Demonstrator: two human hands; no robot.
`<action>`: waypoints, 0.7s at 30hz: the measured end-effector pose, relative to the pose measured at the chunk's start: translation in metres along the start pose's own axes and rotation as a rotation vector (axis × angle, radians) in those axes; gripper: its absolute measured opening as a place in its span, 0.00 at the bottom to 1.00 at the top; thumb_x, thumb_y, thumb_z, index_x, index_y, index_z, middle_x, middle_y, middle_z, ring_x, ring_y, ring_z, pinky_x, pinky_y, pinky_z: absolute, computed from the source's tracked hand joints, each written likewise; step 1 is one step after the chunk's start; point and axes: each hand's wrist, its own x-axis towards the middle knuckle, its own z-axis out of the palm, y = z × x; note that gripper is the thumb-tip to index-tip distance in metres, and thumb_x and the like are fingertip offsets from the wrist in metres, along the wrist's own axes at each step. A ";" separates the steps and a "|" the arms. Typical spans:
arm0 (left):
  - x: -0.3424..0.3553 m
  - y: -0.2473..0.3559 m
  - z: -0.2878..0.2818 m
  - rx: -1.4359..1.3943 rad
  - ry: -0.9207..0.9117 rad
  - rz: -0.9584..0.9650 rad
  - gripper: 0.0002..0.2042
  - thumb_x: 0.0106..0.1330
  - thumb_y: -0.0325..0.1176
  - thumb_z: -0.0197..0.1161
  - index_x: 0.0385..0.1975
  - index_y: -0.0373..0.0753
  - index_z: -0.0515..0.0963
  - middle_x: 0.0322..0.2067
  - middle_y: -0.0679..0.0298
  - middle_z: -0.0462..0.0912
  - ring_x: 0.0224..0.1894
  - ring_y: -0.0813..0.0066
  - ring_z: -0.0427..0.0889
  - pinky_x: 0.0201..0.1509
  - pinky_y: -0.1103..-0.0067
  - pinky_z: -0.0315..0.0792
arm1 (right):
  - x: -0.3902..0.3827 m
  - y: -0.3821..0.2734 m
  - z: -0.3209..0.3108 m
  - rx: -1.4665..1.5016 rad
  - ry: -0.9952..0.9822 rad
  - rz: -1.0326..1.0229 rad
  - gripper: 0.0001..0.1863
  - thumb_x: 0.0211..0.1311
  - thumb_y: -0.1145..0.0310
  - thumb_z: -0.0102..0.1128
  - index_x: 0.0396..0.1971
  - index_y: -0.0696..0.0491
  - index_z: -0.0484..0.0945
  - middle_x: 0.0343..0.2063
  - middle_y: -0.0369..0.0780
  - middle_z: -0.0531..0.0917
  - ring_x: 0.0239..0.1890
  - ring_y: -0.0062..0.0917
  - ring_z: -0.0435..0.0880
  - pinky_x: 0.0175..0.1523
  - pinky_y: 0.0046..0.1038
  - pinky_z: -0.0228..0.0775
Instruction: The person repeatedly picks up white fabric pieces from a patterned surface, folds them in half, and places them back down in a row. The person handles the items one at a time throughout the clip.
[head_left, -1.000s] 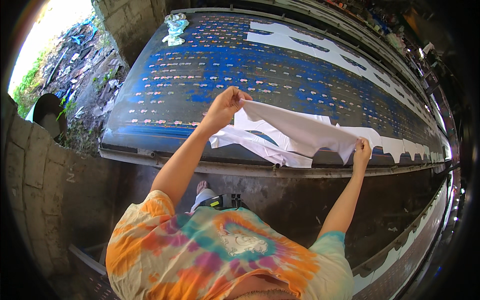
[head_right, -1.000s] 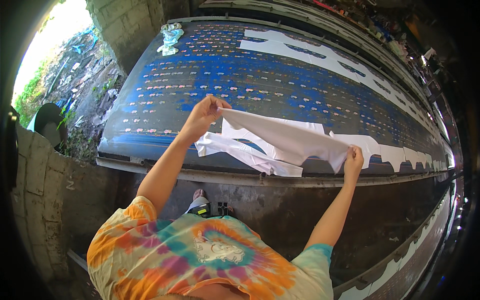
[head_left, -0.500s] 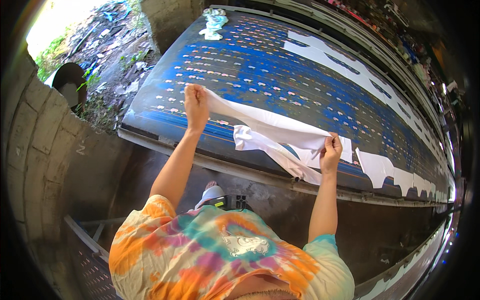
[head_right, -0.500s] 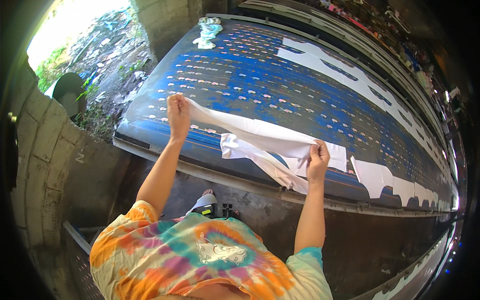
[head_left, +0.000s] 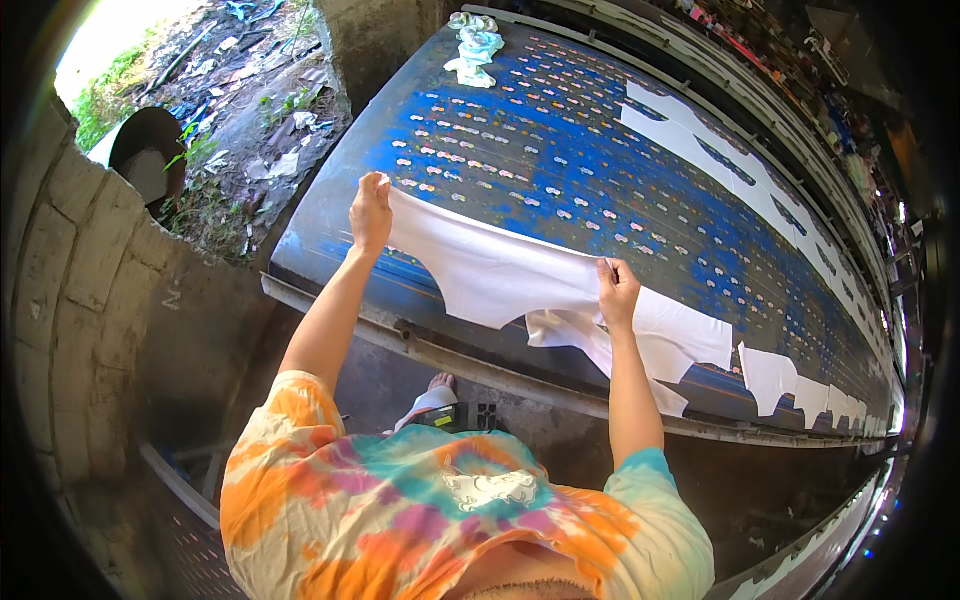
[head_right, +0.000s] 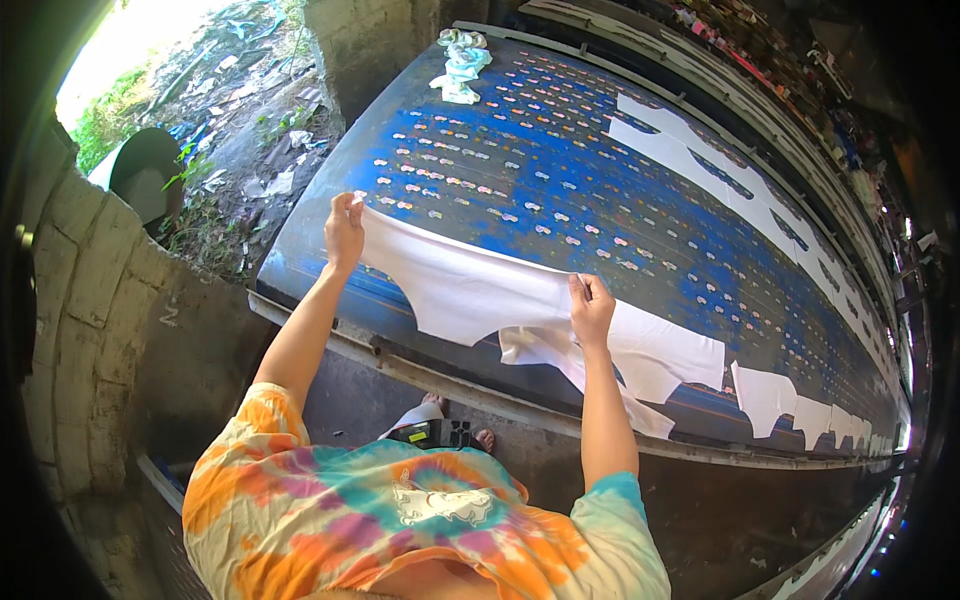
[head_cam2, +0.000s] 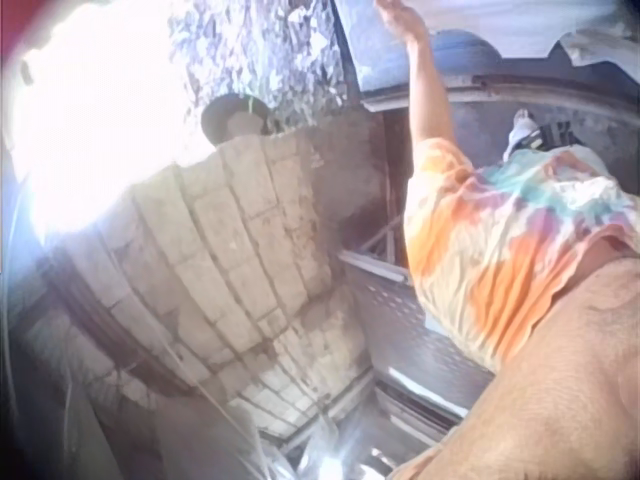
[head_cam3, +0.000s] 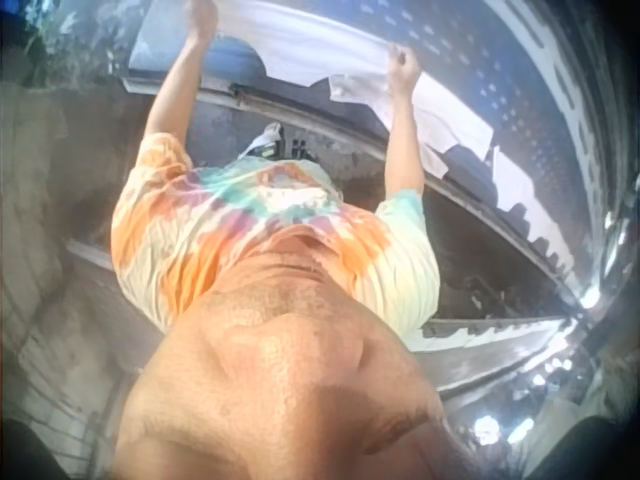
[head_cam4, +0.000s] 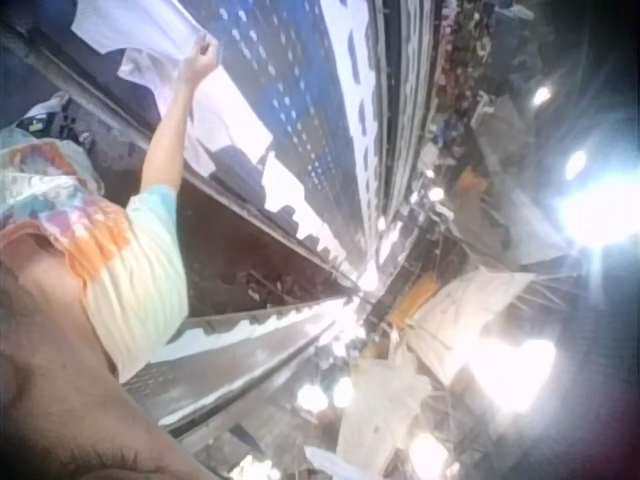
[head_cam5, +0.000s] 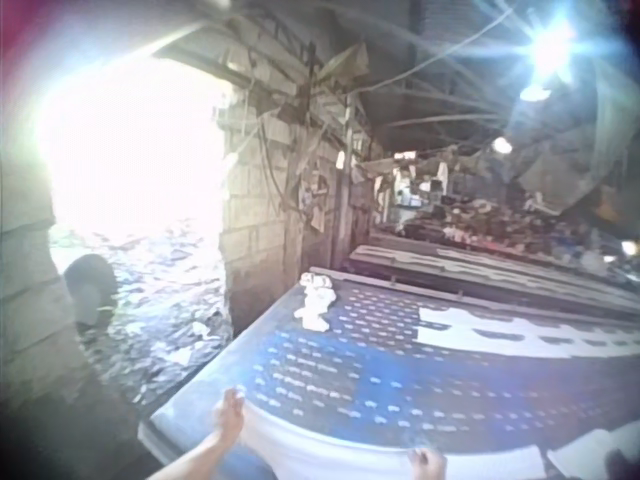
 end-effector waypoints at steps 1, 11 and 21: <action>0.003 -0.014 0.007 0.029 -0.050 -0.003 0.10 0.73 0.36 0.57 0.49 0.42 0.70 0.41 0.51 0.84 0.41 0.42 0.83 0.41 0.56 0.76 | 0.008 0.006 0.010 -0.054 0.006 -0.011 0.14 0.67 0.61 0.65 0.29 0.58 0.80 0.16 0.29 0.70 0.21 0.12 0.62 0.27 0.21 0.55; 0.020 -0.056 0.056 0.142 -0.350 -0.087 0.10 0.73 0.35 0.55 0.50 0.43 0.70 0.44 0.53 0.84 0.38 0.42 0.83 0.40 0.54 0.76 | 0.042 0.048 0.040 -0.246 0.057 0.039 0.16 0.67 0.60 0.64 0.30 0.59 0.79 0.17 0.32 0.72 0.22 0.15 0.66 0.29 0.24 0.61; 0.032 -0.054 0.073 0.150 -0.458 -0.067 0.10 0.74 0.36 0.53 0.51 0.42 0.71 0.44 0.52 0.84 0.42 0.44 0.83 0.43 0.55 0.76 | 0.053 0.068 0.046 -0.294 0.083 0.087 0.16 0.66 0.59 0.65 0.29 0.59 0.78 0.17 0.33 0.73 0.23 0.16 0.67 0.30 0.26 0.64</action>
